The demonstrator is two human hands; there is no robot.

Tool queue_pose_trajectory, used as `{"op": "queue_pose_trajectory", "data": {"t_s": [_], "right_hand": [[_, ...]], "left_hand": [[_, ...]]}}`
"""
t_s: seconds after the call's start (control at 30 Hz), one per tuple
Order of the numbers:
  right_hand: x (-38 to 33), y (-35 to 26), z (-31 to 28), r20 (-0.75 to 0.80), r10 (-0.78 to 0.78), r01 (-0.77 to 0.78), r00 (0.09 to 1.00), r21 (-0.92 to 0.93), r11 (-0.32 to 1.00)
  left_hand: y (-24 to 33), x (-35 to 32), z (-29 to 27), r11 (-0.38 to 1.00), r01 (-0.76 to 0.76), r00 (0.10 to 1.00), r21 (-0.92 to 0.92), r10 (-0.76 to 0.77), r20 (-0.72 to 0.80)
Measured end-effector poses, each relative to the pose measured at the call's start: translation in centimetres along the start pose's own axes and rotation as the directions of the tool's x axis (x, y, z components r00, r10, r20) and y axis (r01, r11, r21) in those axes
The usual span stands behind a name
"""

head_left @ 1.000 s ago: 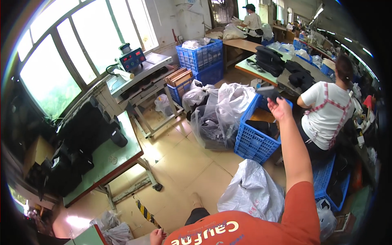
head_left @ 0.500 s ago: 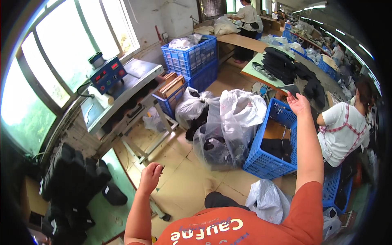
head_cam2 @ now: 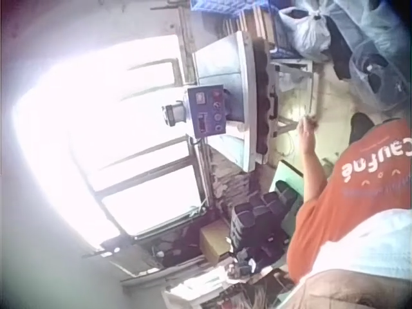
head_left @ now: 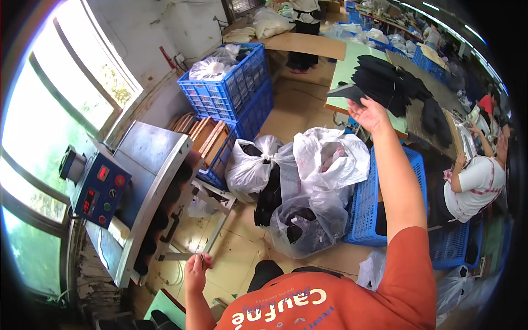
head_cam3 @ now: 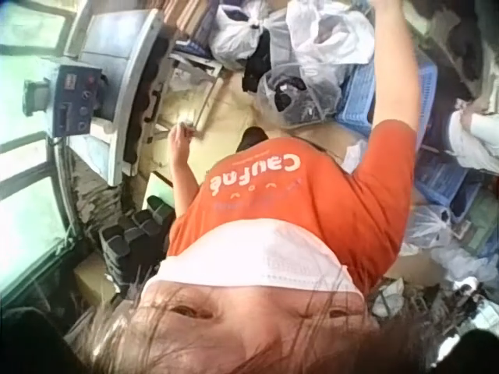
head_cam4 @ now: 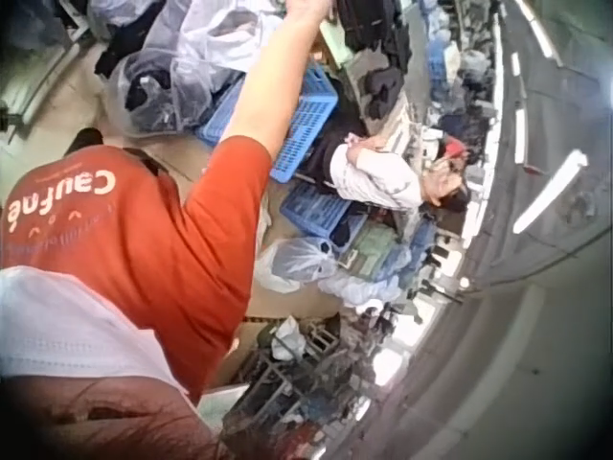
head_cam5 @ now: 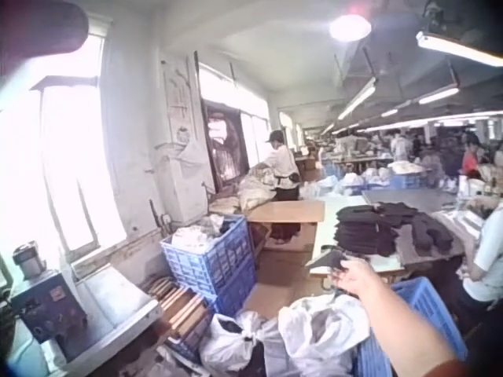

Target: Gathering Various shoe parts from bins and putting them into plastic bags.

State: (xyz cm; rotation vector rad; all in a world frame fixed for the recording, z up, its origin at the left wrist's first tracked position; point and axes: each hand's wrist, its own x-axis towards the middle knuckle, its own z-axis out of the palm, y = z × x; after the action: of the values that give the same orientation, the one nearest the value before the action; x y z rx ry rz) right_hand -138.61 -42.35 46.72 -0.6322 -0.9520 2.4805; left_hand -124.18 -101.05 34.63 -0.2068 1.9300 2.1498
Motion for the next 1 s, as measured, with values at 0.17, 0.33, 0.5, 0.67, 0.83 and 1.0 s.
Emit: {"op": "queue_pose_trajectory", "data": {"t_s": [0.17,0.33,0.5,0.67,0.83,1.0], "right_hand": [[-0.7,9.2,4.0,0.376,0.245,-0.166,0.894,-0.232,0.959],[-3.7,12.5,4.8,0.338,0.415,-0.290,0.845,-0.362,0.886],[-4.2,10.9,0.8,0.256,0.314,-0.194,0.914,-0.403,0.894],[-4.2,10.5,-1.3,0.211,0.188,-0.089,0.959,-0.407,0.909],[-3.2,6.7,-4.4,0.129,0.119,-0.010,0.984,-0.637,0.771],[0.5,4.4,-6.4,0.008,-0.022,0.019,1.000,-0.833,0.553]], "left_hand": [[7.7,14.8,7.8,0.960,-0.244,0.930,0.139,0.191,0.314],[11.3,26.0,17.1,0.824,-0.532,0.591,0.194,0.197,0.782],[10.8,28.1,24.8,0.895,-0.342,0.366,0.287,-0.155,0.918],[10.0,28.8,28.4,0.910,-0.313,0.394,0.272,-0.136,0.909],[11.8,33.4,31.7,0.804,-0.414,0.493,0.427,-0.196,0.847],[15.5,42.7,33.8,0.360,-0.736,0.593,0.574,-0.066,0.802]]}}
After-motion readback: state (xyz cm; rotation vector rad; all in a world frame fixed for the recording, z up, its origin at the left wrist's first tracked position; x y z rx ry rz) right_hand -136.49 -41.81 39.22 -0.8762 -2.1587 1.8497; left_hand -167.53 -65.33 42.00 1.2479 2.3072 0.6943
